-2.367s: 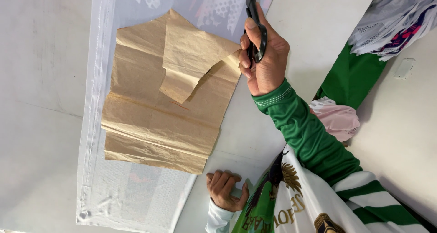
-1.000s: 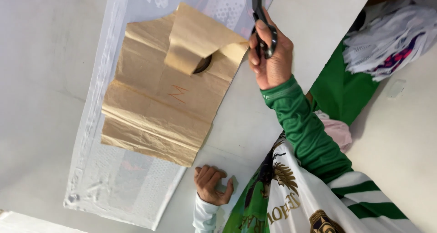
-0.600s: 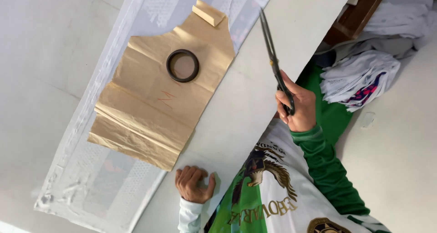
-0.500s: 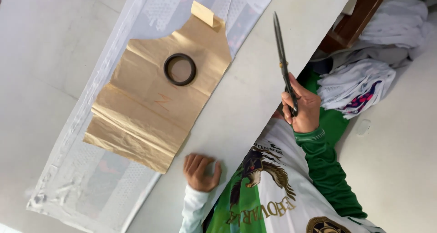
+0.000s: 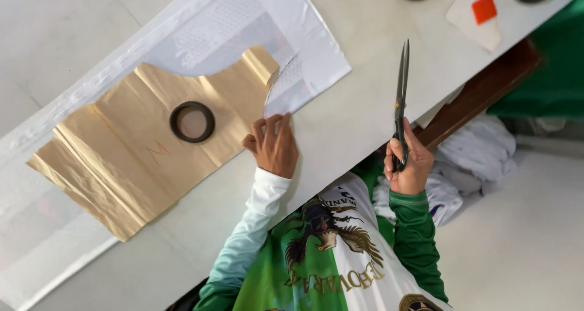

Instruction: The person places a brown paper pattern on a white fabric sheet and secures it with a roll of black tape. They then use an orange chalk marker to trace the pattern's outline onto the fabric. Finally, they use a pair of scissors to cut the fabric along the traced lines.

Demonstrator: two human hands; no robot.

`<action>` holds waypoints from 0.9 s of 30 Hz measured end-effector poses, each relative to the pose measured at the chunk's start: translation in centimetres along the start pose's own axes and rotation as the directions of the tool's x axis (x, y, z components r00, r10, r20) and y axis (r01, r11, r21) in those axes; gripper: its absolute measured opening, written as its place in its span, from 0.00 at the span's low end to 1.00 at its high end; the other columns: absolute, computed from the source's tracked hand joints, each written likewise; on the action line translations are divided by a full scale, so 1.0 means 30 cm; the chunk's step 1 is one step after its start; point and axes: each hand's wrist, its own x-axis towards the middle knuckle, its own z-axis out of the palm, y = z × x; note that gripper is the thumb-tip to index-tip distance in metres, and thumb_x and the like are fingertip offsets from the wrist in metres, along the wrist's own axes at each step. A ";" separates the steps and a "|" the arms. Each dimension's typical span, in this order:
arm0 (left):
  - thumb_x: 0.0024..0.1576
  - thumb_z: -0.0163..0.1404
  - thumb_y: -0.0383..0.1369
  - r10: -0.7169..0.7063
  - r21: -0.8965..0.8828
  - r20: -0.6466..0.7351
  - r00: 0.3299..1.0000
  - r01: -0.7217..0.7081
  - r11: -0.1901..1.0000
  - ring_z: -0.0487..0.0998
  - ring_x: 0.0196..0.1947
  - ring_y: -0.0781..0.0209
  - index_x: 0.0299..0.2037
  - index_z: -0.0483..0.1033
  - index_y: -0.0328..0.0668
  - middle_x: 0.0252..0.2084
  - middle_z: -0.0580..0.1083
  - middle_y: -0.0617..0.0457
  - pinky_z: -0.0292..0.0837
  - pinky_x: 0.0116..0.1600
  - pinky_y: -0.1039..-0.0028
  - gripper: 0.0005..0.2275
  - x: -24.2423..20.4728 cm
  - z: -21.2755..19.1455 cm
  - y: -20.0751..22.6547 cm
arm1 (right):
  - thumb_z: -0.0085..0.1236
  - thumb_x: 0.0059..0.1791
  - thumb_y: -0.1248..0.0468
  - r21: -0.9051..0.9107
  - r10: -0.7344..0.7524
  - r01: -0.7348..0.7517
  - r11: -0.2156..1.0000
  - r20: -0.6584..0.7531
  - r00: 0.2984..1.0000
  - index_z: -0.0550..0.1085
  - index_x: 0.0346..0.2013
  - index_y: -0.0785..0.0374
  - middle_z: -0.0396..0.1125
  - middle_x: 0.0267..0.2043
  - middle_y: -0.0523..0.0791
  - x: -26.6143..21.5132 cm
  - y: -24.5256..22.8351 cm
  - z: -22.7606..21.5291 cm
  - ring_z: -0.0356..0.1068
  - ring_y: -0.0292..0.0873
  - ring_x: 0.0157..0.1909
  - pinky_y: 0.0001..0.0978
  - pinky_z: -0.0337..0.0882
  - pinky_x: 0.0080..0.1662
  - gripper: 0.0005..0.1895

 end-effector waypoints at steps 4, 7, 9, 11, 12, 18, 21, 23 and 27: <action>0.51 0.51 0.18 0.046 -0.035 0.020 0.999 -0.045 0.998 0.70 0.43 0.53 0.41 0.80 0.55 0.38 0.73 0.59 0.47 0.46 0.58 0.15 0.043 0.046 0.005 | 0.57 0.52 0.72 0.034 0.014 -0.015 0.999 0.033 0.999 0.69 0.65 0.63 0.64 0.24 0.54 0.133 -0.057 -0.071 0.61 0.41 0.12 0.25 0.59 0.12 0.26; 0.50 0.48 0.17 0.111 -0.066 -0.046 0.993 -0.114 0.991 0.71 0.42 0.52 0.44 0.80 0.56 0.39 0.75 0.58 0.48 0.48 0.56 0.19 0.126 0.076 0.049 | 0.58 0.51 0.74 0.015 0.014 -0.016 1.000 0.081 0.997 0.69 0.65 0.63 0.65 0.24 0.54 0.214 -0.093 -0.111 0.62 0.41 0.13 0.26 0.61 0.12 0.26; 0.49 0.47 0.16 0.143 -0.097 -0.105 0.984 -0.154 0.983 0.72 0.42 0.50 0.46 0.80 0.56 0.40 0.76 0.56 0.49 0.49 0.54 0.21 0.219 0.120 0.137 | 0.58 0.51 0.74 -0.003 0.004 -0.004 1.000 0.114 0.993 0.69 0.65 0.63 0.66 0.24 0.54 0.257 -0.098 -0.130 0.63 0.42 0.13 0.26 0.61 0.12 0.27; 0.50 0.52 0.17 0.198 -0.193 -0.238 0.951 -0.246 0.950 0.76 0.46 0.48 0.43 0.80 0.54 0.43 0.77 0.54 0.58 0.54 0.51 0.17 0.338 0.185 0.268 | 0.59 0.52 0.73 0.001 -0.014 0.014 1.000 0.132 0.991 0.68 0.67 0.67 0.68 0.29 0.57 0.299 -0.087 -0.148 0.67 0.43 0.16 0.24 0.63 0.13 0.27; 0.50 0.52 0.17 0.187 -0.177 -0.242 0.952 -0.232 0.956 0.76 0.46 0.48 0.43 0.80 0.54 0.43 0.77 0.54 0.58 0.54 0.51 0.17 0.373 0.215 0.341 | 0.59 0.52 0.73 0.001 -0.010 0.010 1.000 0.154 0.988 0.68 0.67 0.67 0.68 0.29 0.57 0.308 -0.085 -0.151 0.67 0.43 0.16 0.24 0.63 0.13 0.27; 0.65 0.46 0.27 0.233 -0.462 -0.272 0.933 -0.340 0.819 0.75 0.62 0.53 0.49 0.78 0.50 0.59 0.74 0.50 0.48 0.69 0.55 0.09 0.431 0.103 0.453 | 0.56 0.54 0.72 0.056 -0.073 0.064 0.996 0.181 0.981 0.66 0.68 0.67 0.67 0.27 0.55 0.346 -0.040 -0.191 0.68 0.44 0.16 0.23 0.64 0.13 0.27; 0.64 0.51 0.30 0.045 -0.142 -0.375 0.926 -0.106 0.984 0.77 0.54 0.55 0.49 0.78 0.48 0.52 0.78 0.52 0.50 0.67 0.61 0.07 0.366 0.091 0.148 | 0.53 0.54 0.76 0.040 -0.067 0.061 0.997 0.173 0.983 0.65 0.69 0.68 0.67 0.28 0.56 0.368 -0.015 -0.209 0.65 0.41 0.15 0.23 0.64 0.13 0.27; 0.61 0.57 0.34 -0.211 -0.182 -0.282 0.936 0.164 0.970 0.79 0.49 0.58 0.46 0.82 0.55 0.47 0.79 0.62 0.61 0.55 0.67 0.05 0.321 0.064 -0.076 | 0.54 0.54 0.77 -0.024 -0.098 0.106 0.994 0.224 0.970 0.66 0.69 0.69 0.68 0.29 0.56 0.375 -0.006 -0.215 0.66 0.42 0.16 0.27 0.64 0.13 0.27; 0.62 0.57 0.32 -0.227 -0.129 -0.141 0.964 0.209 0.969 0.78 0.50 0.55 0.48 0.82 0.47 0.49 0.79 0.55 0.60 0.50 0.66 0.07 0.327 0.050 -0.162 | 0.54 0.51 0.78 0.027 -0.088 0.084 0.996 0.253 0.963 0.66 0.67 0.69 0.68 0.25 0.54 0.384 -0.007 -0.163 0.64 0.40 0.14 0.23 0.61 0.12 0.28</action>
